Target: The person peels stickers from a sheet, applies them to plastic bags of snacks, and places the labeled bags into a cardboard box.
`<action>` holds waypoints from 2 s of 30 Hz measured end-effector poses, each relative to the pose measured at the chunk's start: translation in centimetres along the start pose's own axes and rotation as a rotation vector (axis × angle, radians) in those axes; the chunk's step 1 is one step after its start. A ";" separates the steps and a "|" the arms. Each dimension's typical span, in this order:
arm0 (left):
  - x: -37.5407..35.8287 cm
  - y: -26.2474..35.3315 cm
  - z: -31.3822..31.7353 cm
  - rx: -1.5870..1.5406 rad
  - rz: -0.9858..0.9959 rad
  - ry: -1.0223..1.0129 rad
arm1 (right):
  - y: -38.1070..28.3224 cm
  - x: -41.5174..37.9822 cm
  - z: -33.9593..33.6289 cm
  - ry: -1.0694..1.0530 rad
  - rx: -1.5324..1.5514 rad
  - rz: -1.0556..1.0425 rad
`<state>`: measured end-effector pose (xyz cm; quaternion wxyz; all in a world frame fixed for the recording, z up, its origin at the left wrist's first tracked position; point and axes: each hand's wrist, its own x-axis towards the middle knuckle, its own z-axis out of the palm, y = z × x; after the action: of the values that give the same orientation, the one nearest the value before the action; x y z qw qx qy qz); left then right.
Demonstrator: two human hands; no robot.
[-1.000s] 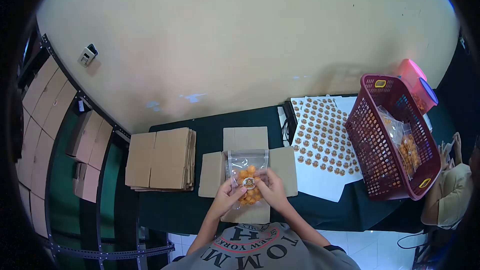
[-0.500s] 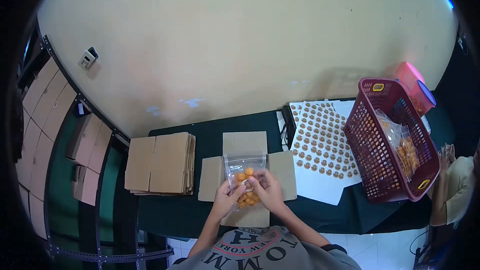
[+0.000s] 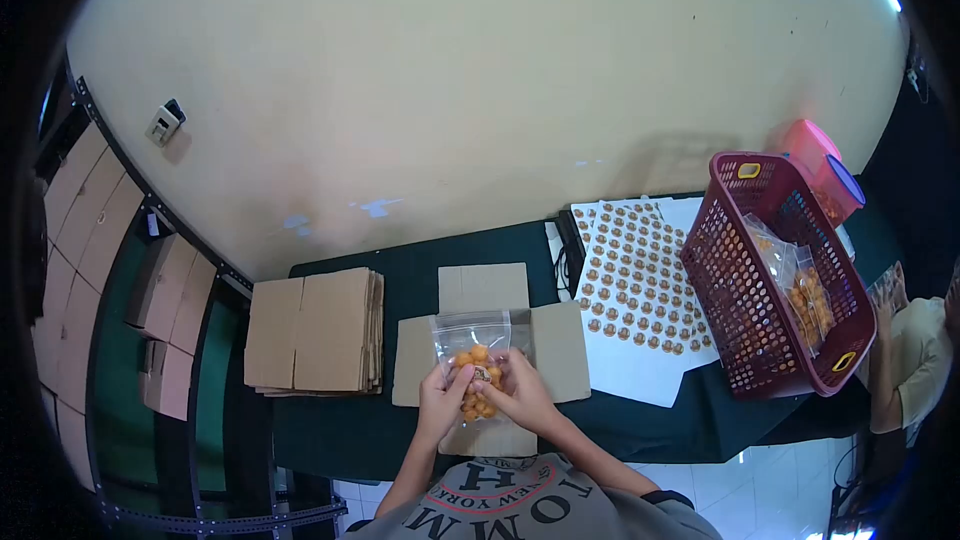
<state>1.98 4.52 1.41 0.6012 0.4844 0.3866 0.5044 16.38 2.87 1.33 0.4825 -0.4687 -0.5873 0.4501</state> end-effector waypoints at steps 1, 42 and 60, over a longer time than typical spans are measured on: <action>0.1 -0.1 -0.2 -0.011 -0.010 0.001 | -1.1 0.1 -0.1 -0.024 0.026 0.018; 1.1 0.3 -4.3 0.546 0.160 0.048 | -3.8 3.7 1.9 -0.218 -0.581 -0.206; 2.7 1.9 -6.8 0.278 0.333 0.500 | -5.2 3.7 5.4 -0.266 -0.583 -0.257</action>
<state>-4.44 8.57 1.78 0.3249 0.4795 0.5030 0.6415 10.08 5.33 6.28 0.3002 -0.4461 -0.8033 0.2562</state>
